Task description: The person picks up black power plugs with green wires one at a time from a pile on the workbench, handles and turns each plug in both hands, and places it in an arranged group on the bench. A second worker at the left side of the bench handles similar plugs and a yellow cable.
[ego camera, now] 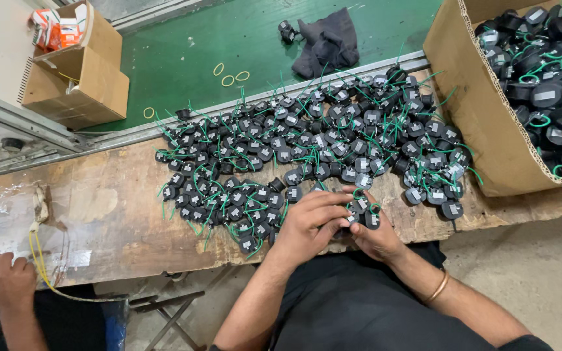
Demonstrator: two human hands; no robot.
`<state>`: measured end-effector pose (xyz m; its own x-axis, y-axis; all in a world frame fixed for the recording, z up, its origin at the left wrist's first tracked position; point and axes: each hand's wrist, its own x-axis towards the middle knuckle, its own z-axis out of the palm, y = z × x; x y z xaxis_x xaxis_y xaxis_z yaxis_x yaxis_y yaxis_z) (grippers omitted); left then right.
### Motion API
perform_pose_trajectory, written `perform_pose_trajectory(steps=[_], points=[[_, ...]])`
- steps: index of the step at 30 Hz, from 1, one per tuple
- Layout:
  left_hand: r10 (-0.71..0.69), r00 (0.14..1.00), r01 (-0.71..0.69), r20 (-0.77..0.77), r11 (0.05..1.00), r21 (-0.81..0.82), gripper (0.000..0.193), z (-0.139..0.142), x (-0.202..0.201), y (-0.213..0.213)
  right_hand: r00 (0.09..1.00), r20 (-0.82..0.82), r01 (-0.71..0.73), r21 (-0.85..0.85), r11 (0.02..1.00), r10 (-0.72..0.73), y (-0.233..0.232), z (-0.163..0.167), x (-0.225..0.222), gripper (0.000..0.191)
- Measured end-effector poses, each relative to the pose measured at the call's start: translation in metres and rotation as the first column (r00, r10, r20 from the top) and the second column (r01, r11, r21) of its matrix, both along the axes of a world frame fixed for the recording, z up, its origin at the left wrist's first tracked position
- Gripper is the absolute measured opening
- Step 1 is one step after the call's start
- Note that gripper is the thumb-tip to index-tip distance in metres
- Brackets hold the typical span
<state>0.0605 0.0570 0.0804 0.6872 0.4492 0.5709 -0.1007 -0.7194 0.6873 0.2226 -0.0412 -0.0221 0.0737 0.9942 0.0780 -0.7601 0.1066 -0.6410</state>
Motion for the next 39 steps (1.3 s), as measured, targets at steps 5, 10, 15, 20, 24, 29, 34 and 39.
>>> perform_pose_trajectory(steps=[5,10,15,20,24,29,34,39], points=[[0.183,0.966,-0.218,-0.181,0.957,-0.193,0.018,-0.005,0.011,-0.010,0.919,0.364,0.118,0.115,0.986,-0.152,0.002,-0.012,0.001,0.076],[0.245,0.968,-0.249,-0.049,0.964,-0.091,0.014,-0.010,0.019,-0.018,0.964,0.246,0.086,0.052,0.995,-0.096,0.000,-0.015,0.002,0.077],[0.189,0.980,-0.192,0.069,0.980,0.055,0.020,-0.011,-0.005,-0.013,0.998,0.030,0.051,0.086,0.995,-0.054,0.000,-0.008,0.000,0.083],[0.435,0.900,-0.429,0.026,0.895,-0.119,0.021,-0.029,-0.028,-0.017,0.989,-0.148,-0.003,0.026,1.000,0.006,0.000,0.001,0.000,0.094],[0.451,0.891,-0.443,-0.051,0.889,0.117,0.045,-0.050,-0.024,-0.025,0.989,-0.142,-0.020,0.057,0.998,0.028,-0.004,0.004,0.002,0.095],[0.415,0.881,-0.351,-0.225,0.895,0.277,0.053,-0.062,-0.016,-0.022,0.999,-0.048,-0.007,-0.006,1.000,0.007,-0.014,0.019,0.016,0.086],[0.396,0.906,-0.359,-0.152,0.906,0.223,0.044,-0.066,-0.016,-0.017,0.893,0.369,0.204,0.180,0.962,-0.258,-0.048,0.067,0.050,0.074],[0.414,0.910,-0.412,-0.001,0.906,0.096,0.031,-0.068,-0.017,-0.019,0.213,0.611,0.519,0.591,0.618,-0.762,-0.095,0.121,0.120,0.070]])
